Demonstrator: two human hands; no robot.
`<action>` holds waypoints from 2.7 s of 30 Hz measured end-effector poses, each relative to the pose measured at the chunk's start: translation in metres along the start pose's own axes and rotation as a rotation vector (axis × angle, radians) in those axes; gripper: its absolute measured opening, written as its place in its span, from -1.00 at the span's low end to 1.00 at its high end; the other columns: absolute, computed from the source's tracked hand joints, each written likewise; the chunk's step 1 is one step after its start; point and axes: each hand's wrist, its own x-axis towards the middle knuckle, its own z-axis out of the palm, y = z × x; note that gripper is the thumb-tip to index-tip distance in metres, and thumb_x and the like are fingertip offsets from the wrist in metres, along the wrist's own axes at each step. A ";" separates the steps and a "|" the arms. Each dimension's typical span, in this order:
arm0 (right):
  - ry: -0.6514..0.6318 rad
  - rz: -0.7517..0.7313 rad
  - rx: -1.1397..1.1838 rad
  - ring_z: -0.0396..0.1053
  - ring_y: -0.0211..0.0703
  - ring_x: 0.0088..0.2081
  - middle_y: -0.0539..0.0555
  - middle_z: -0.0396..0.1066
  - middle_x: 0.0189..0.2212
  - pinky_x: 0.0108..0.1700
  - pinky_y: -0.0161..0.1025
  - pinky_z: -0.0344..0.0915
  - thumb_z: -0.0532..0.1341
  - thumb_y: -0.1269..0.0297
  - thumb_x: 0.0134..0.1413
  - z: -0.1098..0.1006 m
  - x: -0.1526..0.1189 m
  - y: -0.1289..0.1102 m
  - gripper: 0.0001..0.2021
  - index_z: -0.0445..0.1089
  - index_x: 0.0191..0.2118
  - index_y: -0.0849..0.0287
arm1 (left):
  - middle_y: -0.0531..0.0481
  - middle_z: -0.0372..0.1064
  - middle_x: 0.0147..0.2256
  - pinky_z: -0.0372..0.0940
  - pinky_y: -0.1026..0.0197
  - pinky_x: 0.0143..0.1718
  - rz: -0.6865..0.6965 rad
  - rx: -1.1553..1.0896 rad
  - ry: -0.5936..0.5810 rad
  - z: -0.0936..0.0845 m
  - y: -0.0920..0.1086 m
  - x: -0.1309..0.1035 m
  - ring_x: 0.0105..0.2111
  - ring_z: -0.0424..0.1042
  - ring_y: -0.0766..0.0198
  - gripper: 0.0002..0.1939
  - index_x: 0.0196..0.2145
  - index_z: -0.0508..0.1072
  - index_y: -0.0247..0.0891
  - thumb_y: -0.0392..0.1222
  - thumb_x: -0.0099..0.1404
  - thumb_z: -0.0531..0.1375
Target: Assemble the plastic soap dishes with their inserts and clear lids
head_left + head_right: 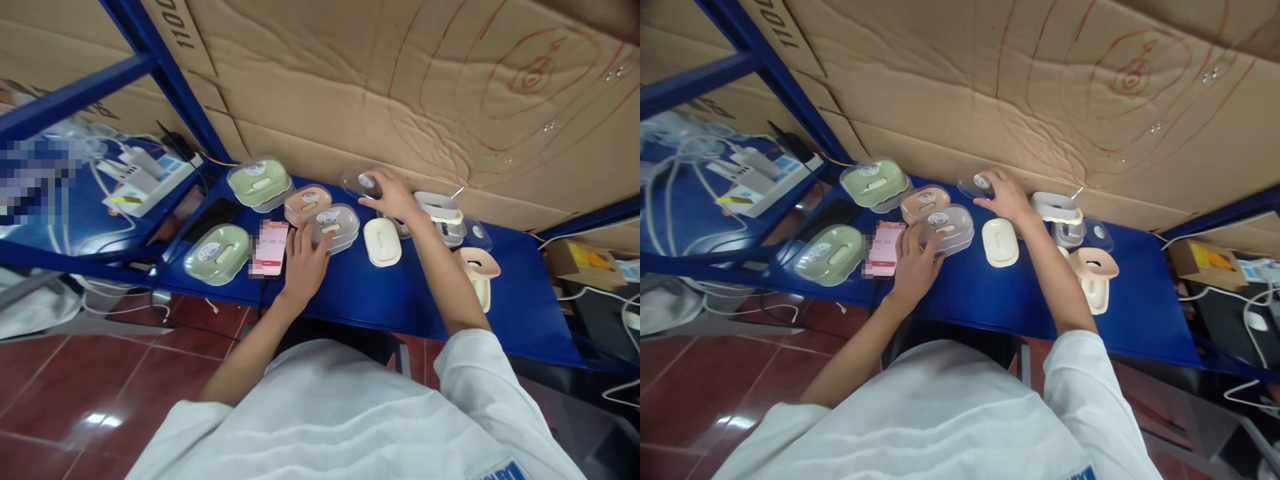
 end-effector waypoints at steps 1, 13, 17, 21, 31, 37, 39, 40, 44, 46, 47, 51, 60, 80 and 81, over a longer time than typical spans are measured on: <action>0.084 0.024 -0.013 0.25 0.26 0.35 0.29 0.29 0.33 0.36 0.22 0.25 0.32 0.02 0.29 -0.012 -0.022 -0.010 -0.35 0.26 0.38 0.18 | -0.41 0.17 0.40 0.11 -0.44 0.39 -0.019 0.001 0.014 -0.002 0.000 0.000 0.46 0.11 -0.29 -0.45 0.33 0.38 -0.15 -0.31 0.42 0.24; 0.040 0.128 0.082 0.22 0.20 0.43 0.14 0.26 0.42 0.37 0.31 0.29 0.08 0.08 0.48 0.038 -0.221 -0.097 -0.48 0.20 0.46 -0.13 | -0.17 0.35 0.35 0.20 -0.19 0.43 0.405 -0.240 -0.304 -0.012 0.025 -0.072 0.40 0.29 -0.03 -0.59 0.28 0.47 -0.13 -0.21 0.52 0.16; 0.178 0.244 -0.094 0.22 0.23 0.42 0.19 0.35 0.36 0.39 0.35 0.19 0.00 0.20 0.49 0.022 -0.180 -0.034 -0.53 0.32 0.39 0.04 | -0.19 0.39 0.31 0.35 -0.11 0.31 0.285 -0.214 -0.269 -0.009 0.007 -0.085 0.36 0.34 -0.06 -0.62 0.25 0.49 -0.11 -0.20 0.53 0.17; 0.093 0.233 -0.178 0.26 0.28 0.38 0.26 0.35 0.36 0.35 0.34 0.20 0.03 0.15 0.48 0.019 -0.155 -0.015 -0.53 0.36 0.35 0.15 | -0.22 0.41 0.29 0.40 -0.12 0.26 0.257 -0.202 -0.232 -0.013 0.001 -0.091 0.36 0.34 -0.08 -0.62 0.25 0.48 -0.15 -0.20 0.55 0.15; -0.027 0.107 -0.052 0.21 0.17 0.44 0.09 0.24 0.44 0.38 0.39 0.22 0.09 0.27 0.44 0.049 -0.209 -0.076 -0.59 0.43 0.29 -0.11 | -0.23 0.34 0.35 0.26 -0.22 0.38 0.144 -0.207 -0.175 -0.009 -0.011 -0.093 0.42 0.26 -0.08 -0.54 0.29 0.43 -0.13 -0.32 0.50 0.11; 0.009 0.116 0.103 0.14 0.05 0.49 0.03 0.31 0.40 0.42 0.40 0.20 -0.04 0.40 0.40 0.032 -0.220 -0.049 -0.49 0.42 0.30 -0.10 | -0.22 0.36 0.34 0.09 -0.32 0.45 0.232 -0.163 -0.109 -0.008 0.013 -0.093 0.40 0.29 -0.06 -0.45 0.22 0.49 -0.13 -0.52 0.38 0.08; 0.061 0.159 0.013 0.13 0.11 0.49 0.11 0.30 0.41 0.44 0.40 0.14 0.02 0.32 0.44 0.031 -0.206 -0.035 -0.54 0.40 0.32 0.00 | -0.22 0.29 0.39 0.06 -0.33 0.46 0.311 -0.160 -0.173 -0.004 0.030 -0.083 0.41 0.26 -0.06 -0.42 0.29 0.44 -0.14 -0.50 0.40 0.08; 0.057 0.165 -0.027 0.13 0.16 0.49 0.14 0.31 0.40 0.45 0.41 0.11 0.06 0.27 0.44 0.032 -0.199 -0.029 -0.57 0.41 0.32 0.04 | -0.23 0.26 0.40 0.04 -0.38 0.45 0.333 -0.151 -0.202 -0.001 0.038 -0.077 0.42 0.24 -0.08 -0.42 0.31 0.42 -0.14 -0.48 0.42 0.09; 0.037 0.152 -0.007 0.28 0.20 0.39 0.13 0.55 0.18 0.39 0.36 0.22 0.12 0.16 0.46 0.031 -0.190 -0.016 -0.70 0.56 0.08 0.02 | -0.24 0.41 0.29 -0.05 -0.57 0.42 0.371 -0.130 -0.246 0.013 0.054 -0.049 0.37 0.30 -0.15 -0.59 0.19 0.50 -0.15 -0.39 0.48 0.12; 0.110 0.185 0.086 0.36 0.18 0.33 0.14 0.58 0.09 0.37 0.30 0.28 0.12 0.11 0.46 0.026 -0.203 -0.016 -0.72 0.56 0.01 0.01 | -0.21 0.53 0.13 -0.04 -0.55 0.43 0.415 -0.131 -0.251 0.018 0.053 -0.041 0.29 0.39 -0.10 -0.68 0.06 0.56 -0.16 -0.39 0.49 0.12; 0.160 0.231 0.147 0.40 0.17 0.29 0.15 0.58 0.08 0.35 0.27 0.31 0.14 0.08 0.46 0.024 -0.212 -0.017 -0.73 0.54 0.02 0.01 | -0.19 0.56 0.07 0.00 -0.51 0.43 0.441 -0.131 -0.255 0.020 0.053 -0.040 0.24 0.43 -0.06 -0.70 0.02 0.57 -0.17 -0.40 0.49 0.12; 0.368 0.546 0.523 0.57 0.13 0.01 0.13 0.59 -0.03 0.08 0.18 0.54 0.17 -0.07 0.41 0.023 -0.254 -0.020 -0.68 0.44 0.07 -0.04 | -0.14 0.57 -0.02 0.19 -0.29 0.38 0.525 -0.142 -0.258 0.021 0.050 -0.043 0.09 0.52 0.05 -0.71 -0.02 0.57 -0.18 -0.42 0.50 0.11; 0.510 0.725 0.533 0.53 0.02 0.02 0.22 0.39 0.24 -0.09 0.01 0.58 0.09 -0.14 0.45 0.031 -0.255 -0.036 -0.45 0.24 0.40 -0.03 | -0.17 0.52 0.14 0.04 -0.32 0.44 0.487 -0.154 -0.218 0.013 0.047 -0.048 0.23 0.45 0.00 -0.69 0.11 0.53 -0.21 -0.39 0.51 0.14; 0.169 0.177 -0.179 0.43 0.05 0.26 0.17 0.51 0.22 0.38 0.08 0.12 0.24 0.15 0.46 0.062 -0.233 -0.131 -0.62 0.42 0.28 0.09 | -0.36 0.22 0.40 0.22 -0.31 0.35 0.117 -0.192 -0.149 -0.006 -0.012 -0.095 0.44 0.17 -0.25 -0.44 0.36 0.34 -0.18 -0.12 0.48 0.28; 0.169 0.174 -0.181 0.42 0.05 0.28 0.18 0.50 0.23 0.37 0.07 0.15 0.24 0.15 0.46 0.065 -0.235 -0.131 -0.61 0.41 0.29 0.10 | -0.35 0.23 0.39 0.23 -0.30 0.35 0.125 -0.194 -0.149 -0.006 -0.012 -0.095 0.44 0.18 -0.24 -0.44 0.37 0.33 -0.16 -0.12 0.48 0.28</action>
